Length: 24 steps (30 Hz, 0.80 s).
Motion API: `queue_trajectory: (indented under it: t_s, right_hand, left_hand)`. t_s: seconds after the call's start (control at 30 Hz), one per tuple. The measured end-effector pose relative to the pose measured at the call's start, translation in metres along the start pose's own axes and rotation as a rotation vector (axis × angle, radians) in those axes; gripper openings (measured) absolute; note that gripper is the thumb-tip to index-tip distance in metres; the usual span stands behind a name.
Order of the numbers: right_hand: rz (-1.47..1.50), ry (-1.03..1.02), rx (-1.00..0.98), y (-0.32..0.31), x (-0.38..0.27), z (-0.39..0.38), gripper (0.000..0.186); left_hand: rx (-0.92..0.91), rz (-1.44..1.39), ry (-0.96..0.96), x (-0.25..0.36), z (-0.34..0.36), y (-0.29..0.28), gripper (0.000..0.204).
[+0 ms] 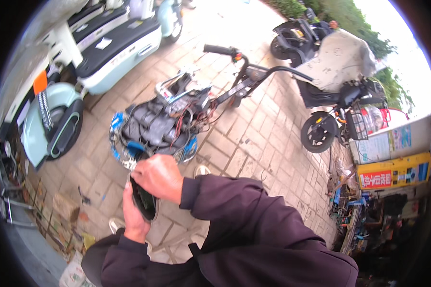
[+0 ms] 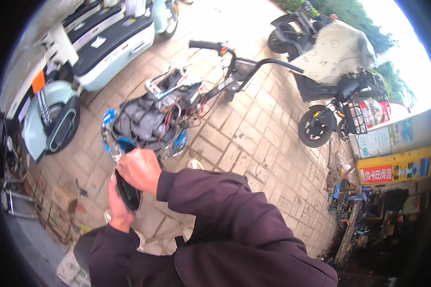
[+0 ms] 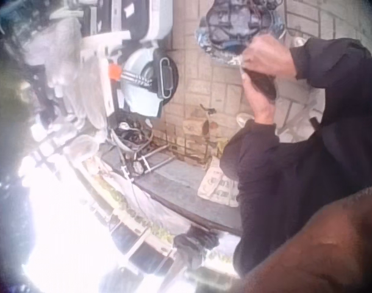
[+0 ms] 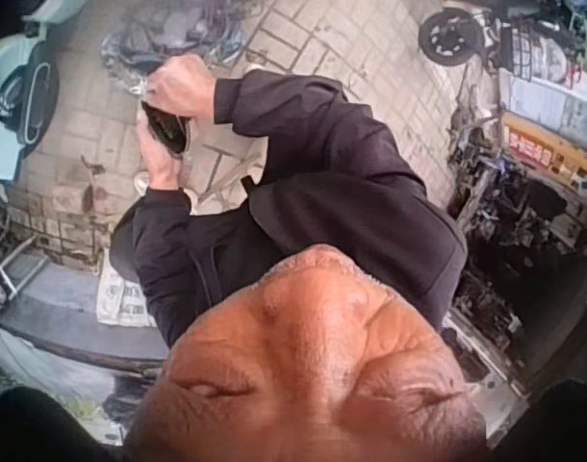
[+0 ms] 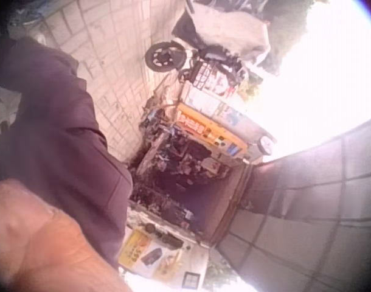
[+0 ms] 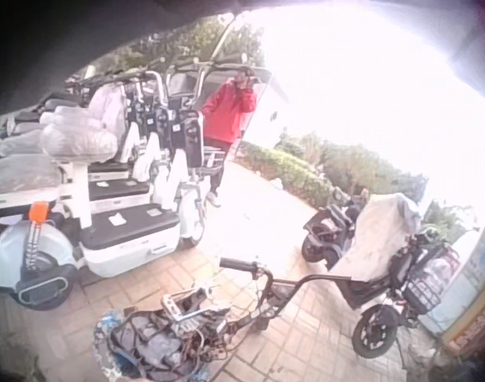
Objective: The person uses a screwdriver to adjust wires on a small green circuit board inside a scooter dashboard housing. They then attach a red-rimmed display faceplate to the housing and inspect the assembly. The work is performed outdoors on a tiled surface with scooters nearby.
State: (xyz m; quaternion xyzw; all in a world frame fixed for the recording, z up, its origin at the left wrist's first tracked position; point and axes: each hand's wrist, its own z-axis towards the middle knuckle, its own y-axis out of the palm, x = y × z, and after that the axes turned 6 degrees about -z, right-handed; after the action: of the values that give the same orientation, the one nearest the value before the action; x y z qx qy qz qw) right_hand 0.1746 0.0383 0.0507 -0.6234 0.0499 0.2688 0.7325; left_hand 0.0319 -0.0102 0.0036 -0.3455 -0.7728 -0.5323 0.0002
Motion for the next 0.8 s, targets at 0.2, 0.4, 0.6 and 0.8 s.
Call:
queue_trajectory:
  t_s: [0.2, 0.4, 0.6, 0.8]
  right_hand:
    - [-0.056, -0.024, 0.066, 0.011, 0.002, -0.004, 0.012]
    - [-0.009, -0.005, 0.052, 0.007, 0.009, -0.008, 0.012]
    - [0.046, -0.014, 0.013, -0.003, 0.005, -0.001, 0.021]
    - [0.095, 0.022, -0.019, -0.002, 0.004, 0.000, 0.022]
  left_hand:
    - [0.013, 0.034, -0.002, -0.001, -0.002, -0.008, 0.053]
    - [0.028, 0.112, -0.059, -0.007, 0.002, -0.007, 0.055]
    - [0.020, 0.127, -0.031, -0.003, 0.004, -0.010, 0.053]
    - [-0.038, 0.156, -0.042, 0.000, -0.001, -0.011, 0.055]
